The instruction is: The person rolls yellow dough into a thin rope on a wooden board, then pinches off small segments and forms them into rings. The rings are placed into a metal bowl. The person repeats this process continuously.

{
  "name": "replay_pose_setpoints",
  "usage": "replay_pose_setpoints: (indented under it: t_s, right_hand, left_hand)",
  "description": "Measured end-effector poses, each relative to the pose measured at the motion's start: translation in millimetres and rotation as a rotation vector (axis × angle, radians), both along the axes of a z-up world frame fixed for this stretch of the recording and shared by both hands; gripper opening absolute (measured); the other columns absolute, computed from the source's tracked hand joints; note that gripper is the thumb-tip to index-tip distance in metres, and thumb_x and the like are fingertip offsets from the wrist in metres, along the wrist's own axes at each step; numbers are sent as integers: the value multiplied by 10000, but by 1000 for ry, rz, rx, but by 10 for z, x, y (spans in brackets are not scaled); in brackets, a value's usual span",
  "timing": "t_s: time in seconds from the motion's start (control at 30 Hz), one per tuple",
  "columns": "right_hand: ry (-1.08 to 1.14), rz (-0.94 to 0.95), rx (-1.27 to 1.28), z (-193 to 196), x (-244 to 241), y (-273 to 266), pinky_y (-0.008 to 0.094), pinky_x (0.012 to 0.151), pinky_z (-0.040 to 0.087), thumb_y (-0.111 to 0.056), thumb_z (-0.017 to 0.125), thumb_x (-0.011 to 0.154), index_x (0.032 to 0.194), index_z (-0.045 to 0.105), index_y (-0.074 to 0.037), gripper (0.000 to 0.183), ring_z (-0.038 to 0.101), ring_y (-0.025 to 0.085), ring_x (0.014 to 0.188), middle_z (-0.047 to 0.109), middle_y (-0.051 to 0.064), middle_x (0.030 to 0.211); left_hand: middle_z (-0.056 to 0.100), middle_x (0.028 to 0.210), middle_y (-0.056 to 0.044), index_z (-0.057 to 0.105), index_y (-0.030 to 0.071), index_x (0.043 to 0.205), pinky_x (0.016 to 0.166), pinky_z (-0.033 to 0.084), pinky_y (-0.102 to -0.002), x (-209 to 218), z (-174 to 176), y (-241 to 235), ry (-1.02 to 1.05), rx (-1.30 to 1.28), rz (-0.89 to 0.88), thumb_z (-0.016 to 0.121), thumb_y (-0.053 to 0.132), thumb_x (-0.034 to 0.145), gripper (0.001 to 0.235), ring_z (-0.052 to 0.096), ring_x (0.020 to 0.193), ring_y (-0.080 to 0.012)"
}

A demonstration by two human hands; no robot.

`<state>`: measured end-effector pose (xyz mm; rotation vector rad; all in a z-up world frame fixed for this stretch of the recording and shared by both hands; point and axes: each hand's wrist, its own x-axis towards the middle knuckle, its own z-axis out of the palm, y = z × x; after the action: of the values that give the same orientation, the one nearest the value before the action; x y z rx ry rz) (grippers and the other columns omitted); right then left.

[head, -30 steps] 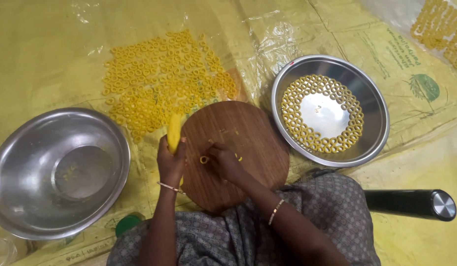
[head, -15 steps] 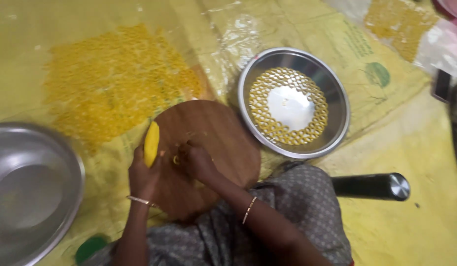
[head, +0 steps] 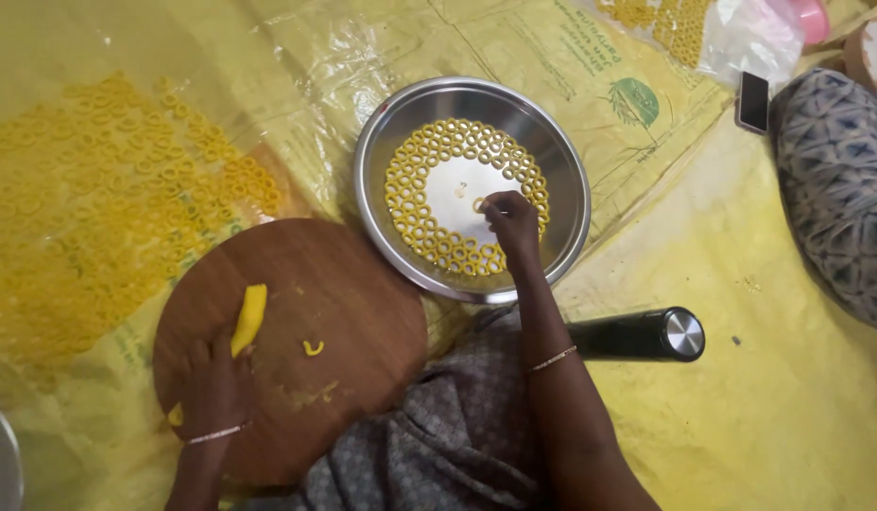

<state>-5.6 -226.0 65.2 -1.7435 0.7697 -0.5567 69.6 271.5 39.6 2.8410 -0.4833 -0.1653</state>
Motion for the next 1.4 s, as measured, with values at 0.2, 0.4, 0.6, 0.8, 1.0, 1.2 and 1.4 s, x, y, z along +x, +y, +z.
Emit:
replay_pose_setpoints:
  t_s: [0.2, 0.4, 0.6, 0.8, 1.0, 1.2, 1.4]
  right_hand:
    - [66, -17, 147, -565, 184, -295, 293, 620, 532, -94, 743, 891, 1046, 764, -8, 179, 654, 139, 721, 729, 65, 848]
    - [65, 71, -269, -910, 774, -343, 333, 768, 584, -147, 748, 887, 994, 753, -65, 135, 758, 184, 846, 787, 74, 924]
    - [279, -77, -422, -915, 745, -94, 395, 733, 559, -189, 774, 841, 965, 751, -132, 138, 725, 247, 819, 745, 86, 956]
    - [212, -111, -213, -923, 909, -244, 373, 758, 590, -184, 726, 829, 1005, 760, -159, 181, 767, 218, 845, 787, 49, 917]
    - [359, -127, -255, -919, 1059, -225, 377, 756, 581, -225, 743, 846, 1015, 787, -178, 181, 760, 241, 846, 790, 48, 927]
    - [317, -134, -221, -854, 1134, -159, 374, 788, 570, -230, 734, 840, 996, 764, -152, 177, 758, 232, 882, 786, 35, 956]
    - [374, -128, -289, -889, 1199, -95, 388, 833, 552, -236, 741, 864, 1012, 798, -166, 173, 722, 259, 944, 749, 81, 1028]
  left_hand:
    - [520, 1415, -187, 483, 153, 1486, 1076, 412, -579, -9, 321, -296, -91, 74, -98, 651, 409, 903, 658, 473, 1318, -405]
    - [342, 1597, -197, 301, 164, 1582, 1207, 286, -577, 303, 548, -1132, -42, 290, -267, 812, 432, 714, 1042, 325, 1481, -394]
    - [123, 1705, -160, 107, 255, 1636, 1225, 125, -653, 462, 642, -1781, 226, 669, -363, 960, 465, 626, 1339, 118, 1566, -422]
    - [331, 1610, -241, 281, 193, 1599, 1199, 181, -694, 448, 326, -1831, 78, 655, -348, 897, 388, 692, 1113, 326, 1472, -451]
    - [315, 1583, -227, 318, 188, 1528, 1143, 171, -734, 489, 123, -1839, 78, 594, -317, 768, 327, 784, 880, 334, 1439, -450]
    - [338, 1562, -275, 344, 163, 1510, 1107, 166, -775, 456, 77, -1952, 15, 660, -318, 579, 291, 943, 627, 379, 1399, -486]
    - [325, 1560, -277, 325, 162, 1508, 1086, 172, -797, 431, 146, -1995, 7, 699, -300, 593, 282, 950, 630, 364, 1410, -483]
